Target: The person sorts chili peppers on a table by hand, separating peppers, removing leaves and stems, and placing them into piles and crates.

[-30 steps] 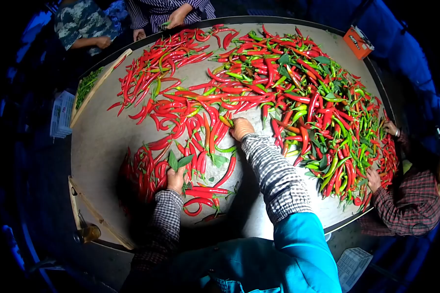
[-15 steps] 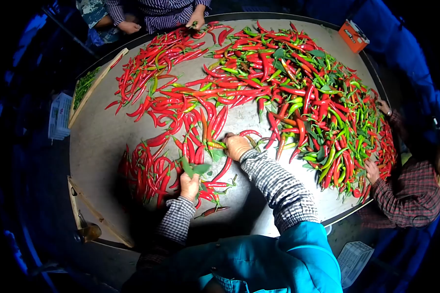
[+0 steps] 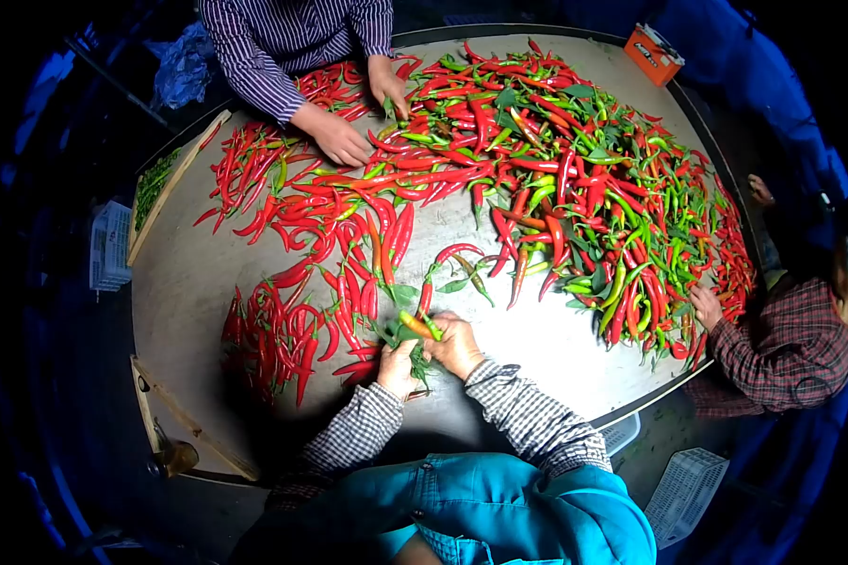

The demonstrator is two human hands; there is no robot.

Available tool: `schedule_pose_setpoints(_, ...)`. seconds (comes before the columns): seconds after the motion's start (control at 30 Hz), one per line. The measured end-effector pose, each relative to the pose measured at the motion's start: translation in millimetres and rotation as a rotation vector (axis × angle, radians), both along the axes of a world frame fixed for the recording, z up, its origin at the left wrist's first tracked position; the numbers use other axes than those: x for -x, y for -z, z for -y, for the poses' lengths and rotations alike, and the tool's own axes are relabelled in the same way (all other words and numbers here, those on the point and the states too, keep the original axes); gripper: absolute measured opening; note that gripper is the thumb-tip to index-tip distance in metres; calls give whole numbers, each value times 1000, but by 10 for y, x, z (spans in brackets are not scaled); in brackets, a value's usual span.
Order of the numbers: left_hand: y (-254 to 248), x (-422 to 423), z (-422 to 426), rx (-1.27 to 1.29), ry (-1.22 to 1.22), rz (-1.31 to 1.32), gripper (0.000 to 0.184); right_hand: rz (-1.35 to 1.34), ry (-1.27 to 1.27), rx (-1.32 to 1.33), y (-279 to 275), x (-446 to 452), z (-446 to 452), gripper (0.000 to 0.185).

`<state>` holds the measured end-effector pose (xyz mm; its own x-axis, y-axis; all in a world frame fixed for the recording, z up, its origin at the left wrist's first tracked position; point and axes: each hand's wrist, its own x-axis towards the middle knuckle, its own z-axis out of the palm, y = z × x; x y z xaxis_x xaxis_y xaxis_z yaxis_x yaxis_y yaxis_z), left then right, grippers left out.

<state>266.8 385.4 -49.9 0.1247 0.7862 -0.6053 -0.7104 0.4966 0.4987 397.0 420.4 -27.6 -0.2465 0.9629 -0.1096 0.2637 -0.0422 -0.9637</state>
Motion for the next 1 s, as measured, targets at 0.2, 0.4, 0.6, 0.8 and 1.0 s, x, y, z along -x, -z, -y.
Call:
schedule_pose_setpoints(0.2,-24,144,105,60,-220,-290,15,81,-121,187,-158,240,-110,22)
schedule_pose_setpoints(0.4,-151,404,75,8,5,-393,11,537,18,20,104,438,-657,28)
schedule_pose_setpoints(0.6,41,563,143,2,-212,-242,8,916,-172,111,189,635,-840,25)
schedule_pose_setpoints(0.8,-125,503,-127,-62,-76,-376,13,196,107,313,190,55,-363,26)
schedule_pose_setpoints(1.0,-222,-268,-460,-111,360,-342,22,-355,448,554,85,-367,41,12)
